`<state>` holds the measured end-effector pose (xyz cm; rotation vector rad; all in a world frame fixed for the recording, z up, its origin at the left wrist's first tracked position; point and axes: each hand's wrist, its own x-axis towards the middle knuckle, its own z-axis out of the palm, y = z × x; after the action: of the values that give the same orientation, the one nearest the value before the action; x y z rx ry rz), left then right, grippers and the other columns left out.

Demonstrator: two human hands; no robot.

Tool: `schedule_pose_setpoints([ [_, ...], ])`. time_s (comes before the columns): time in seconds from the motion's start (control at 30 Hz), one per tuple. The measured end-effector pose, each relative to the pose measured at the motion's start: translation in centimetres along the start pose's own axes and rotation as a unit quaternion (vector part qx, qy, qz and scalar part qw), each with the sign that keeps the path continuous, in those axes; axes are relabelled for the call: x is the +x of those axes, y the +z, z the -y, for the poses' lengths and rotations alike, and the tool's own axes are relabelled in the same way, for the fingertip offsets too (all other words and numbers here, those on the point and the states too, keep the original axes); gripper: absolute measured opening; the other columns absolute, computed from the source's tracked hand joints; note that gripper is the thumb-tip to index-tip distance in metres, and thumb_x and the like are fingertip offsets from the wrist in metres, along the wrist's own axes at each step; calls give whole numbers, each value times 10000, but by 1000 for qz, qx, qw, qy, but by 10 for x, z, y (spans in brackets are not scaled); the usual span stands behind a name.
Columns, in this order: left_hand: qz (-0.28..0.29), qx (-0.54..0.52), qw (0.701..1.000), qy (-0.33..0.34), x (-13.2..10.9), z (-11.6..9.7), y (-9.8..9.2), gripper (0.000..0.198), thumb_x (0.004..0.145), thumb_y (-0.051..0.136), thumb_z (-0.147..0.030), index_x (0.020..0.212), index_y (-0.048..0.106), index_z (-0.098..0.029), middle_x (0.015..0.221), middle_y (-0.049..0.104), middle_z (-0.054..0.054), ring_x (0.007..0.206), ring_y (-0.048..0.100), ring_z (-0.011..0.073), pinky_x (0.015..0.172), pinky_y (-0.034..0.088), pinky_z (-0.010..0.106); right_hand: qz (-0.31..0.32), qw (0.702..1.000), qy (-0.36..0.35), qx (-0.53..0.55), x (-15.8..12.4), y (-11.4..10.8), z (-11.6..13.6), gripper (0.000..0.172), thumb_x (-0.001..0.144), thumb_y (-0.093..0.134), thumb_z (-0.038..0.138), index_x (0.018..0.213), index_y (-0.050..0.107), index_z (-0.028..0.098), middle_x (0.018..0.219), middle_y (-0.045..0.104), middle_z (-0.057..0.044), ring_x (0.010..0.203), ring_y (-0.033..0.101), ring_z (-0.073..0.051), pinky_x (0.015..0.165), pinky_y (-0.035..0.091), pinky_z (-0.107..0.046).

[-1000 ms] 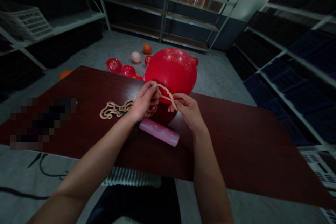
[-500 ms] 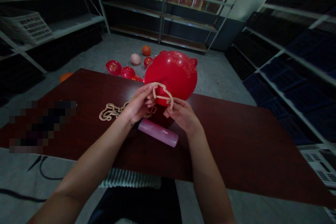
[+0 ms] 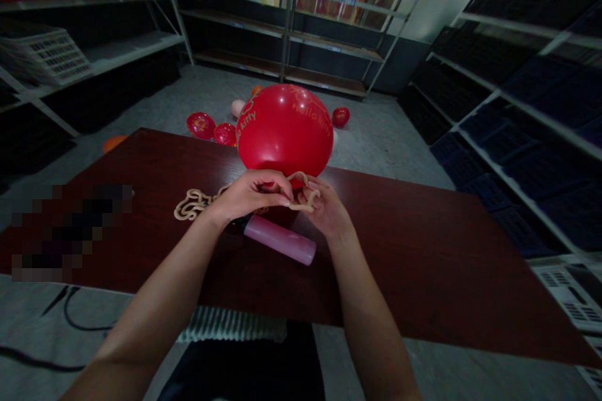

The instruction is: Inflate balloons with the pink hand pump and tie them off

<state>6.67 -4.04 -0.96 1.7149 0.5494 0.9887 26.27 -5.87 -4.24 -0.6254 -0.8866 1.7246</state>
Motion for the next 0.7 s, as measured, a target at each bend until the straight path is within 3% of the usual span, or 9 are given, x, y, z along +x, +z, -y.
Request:
schedule_pose_setpoints([
  [0.13, -64, 18, 998, 18, 0, 2, 5, 249, 797, 838, -382, 761, 746, -153, 626, 622, 13, 542, 515, 110, 528, 415, 222, 13, 998, 6, -63, -1, 0, -2, 309, 767, 741, 345, 1046, 780, 220, 453, 502, 104, 419, 417, -68, 488, 408, -230],
  [0.27, -108, -12, 993, 35, 2, 5, 13, 246, 779, 851, -381, 770, 761, -152, 721, 708, 52, 632, 617, 143, 611, 493, 249, 15, 995, -15, -101, -1, 1, -7, 355, 760, 771, 378, 1088, 756, 244, 499, 580, 90, 415, 463, -77, 450, 378, -236],
  [0.5, -177, -8, 984, -34, 3, 12, 23, 218, 777, 832, -372, 819, 783, -164, 610, 650, 26, 519, 570, 135, 485, 437, 238, 28, 986, -29, -162, -4, 12, -8, 282, 777, 797, 410, 974, 703, 232, 473, 566, 96, 383, 472, -83, 416, 389, -226],
  [0.7, -229, -49, 972, -38, 8, 17, 30, 258, 813, 794, -390, 858, 699, -155, 630, 621, 10, 499, 542, 111, 451, 399, 213, -48, 974, -51, -218, 0, 15, -11, 249, 752, 806, 435, 830, 698, 225, 529, 594, 70, 436, 505, -83, 440, 384, -223],
])
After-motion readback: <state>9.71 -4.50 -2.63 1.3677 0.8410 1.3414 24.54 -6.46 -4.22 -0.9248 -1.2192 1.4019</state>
